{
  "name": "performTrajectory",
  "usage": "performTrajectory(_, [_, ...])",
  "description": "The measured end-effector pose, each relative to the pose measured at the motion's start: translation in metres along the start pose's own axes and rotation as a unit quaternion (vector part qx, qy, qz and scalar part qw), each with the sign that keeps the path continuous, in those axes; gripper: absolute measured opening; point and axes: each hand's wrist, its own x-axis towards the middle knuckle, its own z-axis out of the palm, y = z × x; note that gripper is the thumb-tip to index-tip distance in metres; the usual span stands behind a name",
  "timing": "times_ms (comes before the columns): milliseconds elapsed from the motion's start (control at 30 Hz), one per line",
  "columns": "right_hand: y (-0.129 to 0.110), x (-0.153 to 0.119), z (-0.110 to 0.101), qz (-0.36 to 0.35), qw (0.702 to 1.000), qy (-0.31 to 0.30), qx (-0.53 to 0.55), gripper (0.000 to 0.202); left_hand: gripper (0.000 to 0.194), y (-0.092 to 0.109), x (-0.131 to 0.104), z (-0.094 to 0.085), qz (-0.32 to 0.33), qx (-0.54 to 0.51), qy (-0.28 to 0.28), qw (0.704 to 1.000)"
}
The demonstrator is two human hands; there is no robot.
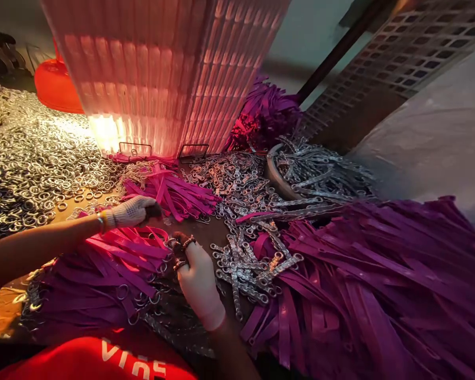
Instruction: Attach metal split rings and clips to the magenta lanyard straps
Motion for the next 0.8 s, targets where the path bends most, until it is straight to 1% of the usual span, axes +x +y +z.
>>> performTrajectory(67, [-0.004, 0.005, 0.005, -0.017, 0.998, -0.015, -0.052, 0.046, 0.021, 0.003, -0.028, 0.008, -0.022, -0.008, -0.016, 1.000])
performTrajectory(133, [-0.009, 0.008, 0.012, -0.024, 0.991, -0.030, -0.132, 0.039, 0.029, 0.005, -0.054, 0.019, -0.041, -0.034, -0.016, 0.998])
performTrajectory(233, [-0.017, 0.008, 0.018, -0.046, 0.968, -0.043, -0.244, 0.026, 0.033, 0.006, -0.079, 0.032, -0.052, -0.087, -0.013, 0.995])
performTrajectory(333, [-0.020, 0.003, 0.016, -0.080, 0.955, -0.052, -0.282, 0.026, 0.034, 0.008, -0.088, 0.037, -0.047, -0.094, -0.020, 0.994])
performTrajectory(433, [-0.021, -0.002, 0.013, -0.093, 0.948, -0.067, -0.296, 0.029, 0.033, 0.007, -0.087, 0.036, -0.040, -0.100, -0.010, 0.994])
performTrajectory(500, [-0.025, -0.004, 0.013, -0.094, 0.941, -0.084, -0.315, 0.030, 0.031, 0.005, -0.085, 0.037, -0.035, -0.084, -0.008, 0.996])
performTrajectory(567, [-0.032, -0.005, 0.013, -0.088, 0.928, -0.101, -0.349, 0.030, 0.028, 0.003, -0.085, 0.038, -0.028, -0.022, -0.009, 0.999])
performTrajectory(633, [-0.040, -0.005, 0.014, -0.075, 0.911, -0.117, -0.389, 0.026, 0.023, 0.001, -0.087, 0.038, 0.002, 0.083, 0.006, 0.997])
performTrajectory(667, [-0.043, -0.005, 0.014, -0.068, 0.903, -0.125, -0.405, 0.023, 0.020, 0.000, -0.088, 0.039, 0.027, 0.143, 0.021, 0.989])
performTrajectory(733, [-0.048, -0.005, 0.014, -0.060, 0.893, -0.140, -0.424, 0.019, 0.015, -0.002, -0.090, 0.039, 0.083, 0.252, 0.054, 0.963])
performTrajectory(800, [-0.047, -0.006, 0.015, -0.065, 0.890, -0.145, -0.427, 0.018, 0.011, -0.005, -0.090, 0.040, 0.124, 0.322, 0.069, 0.936])
